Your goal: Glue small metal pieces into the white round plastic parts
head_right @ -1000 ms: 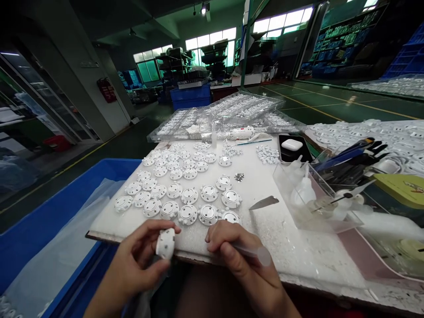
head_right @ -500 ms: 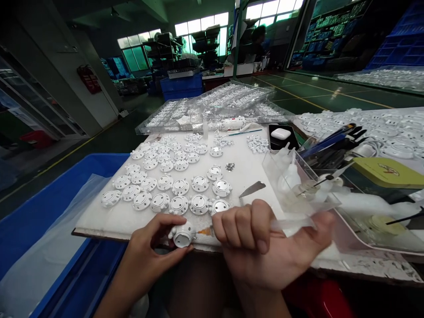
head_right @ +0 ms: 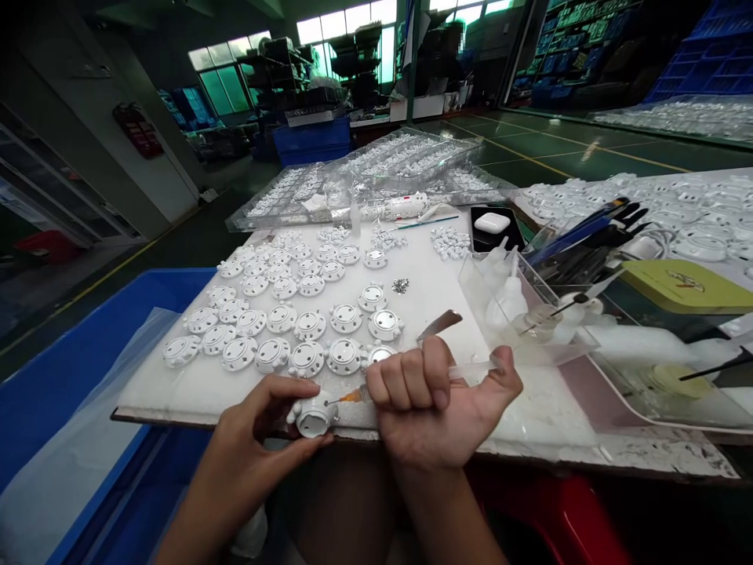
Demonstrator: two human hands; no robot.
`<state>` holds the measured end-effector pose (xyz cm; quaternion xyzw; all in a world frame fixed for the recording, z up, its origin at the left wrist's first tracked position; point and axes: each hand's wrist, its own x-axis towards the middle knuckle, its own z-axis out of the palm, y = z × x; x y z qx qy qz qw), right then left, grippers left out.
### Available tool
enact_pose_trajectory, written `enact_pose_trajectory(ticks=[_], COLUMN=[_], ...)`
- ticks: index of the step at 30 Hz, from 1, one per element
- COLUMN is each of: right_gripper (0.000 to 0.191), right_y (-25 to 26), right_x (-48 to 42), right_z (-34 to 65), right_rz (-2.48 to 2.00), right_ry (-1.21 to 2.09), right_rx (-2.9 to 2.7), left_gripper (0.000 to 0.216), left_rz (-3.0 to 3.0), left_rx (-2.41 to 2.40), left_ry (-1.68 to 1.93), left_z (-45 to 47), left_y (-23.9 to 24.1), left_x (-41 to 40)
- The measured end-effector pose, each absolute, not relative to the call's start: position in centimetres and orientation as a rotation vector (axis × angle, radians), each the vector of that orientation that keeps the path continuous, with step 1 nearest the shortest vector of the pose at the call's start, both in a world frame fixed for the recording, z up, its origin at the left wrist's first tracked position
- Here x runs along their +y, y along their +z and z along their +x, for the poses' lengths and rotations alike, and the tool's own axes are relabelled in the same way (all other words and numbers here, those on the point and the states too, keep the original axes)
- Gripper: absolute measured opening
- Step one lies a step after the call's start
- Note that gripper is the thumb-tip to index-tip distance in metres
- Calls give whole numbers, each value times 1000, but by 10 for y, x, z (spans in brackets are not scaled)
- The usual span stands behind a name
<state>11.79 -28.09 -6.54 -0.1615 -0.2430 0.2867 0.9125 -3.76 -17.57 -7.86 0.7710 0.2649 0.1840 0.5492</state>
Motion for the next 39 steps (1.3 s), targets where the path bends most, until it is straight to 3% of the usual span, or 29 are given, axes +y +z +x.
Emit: enact_pose_trajectory(ticks=[27,39], right_gripper=[60,69], right_y=[-68,-55], right_x=[-282,-286], right_z=[114,102], right_rz=[-240,-501], right_ry=[644,524], right_rx=[-540,-605], left_gripper=[33,31], left_rz=[1929,1930], left_rx=[583,614], left_ry=[475,461], left_z=[-44,-42], left_y=[-88,-83], left_x=[-173,-172])
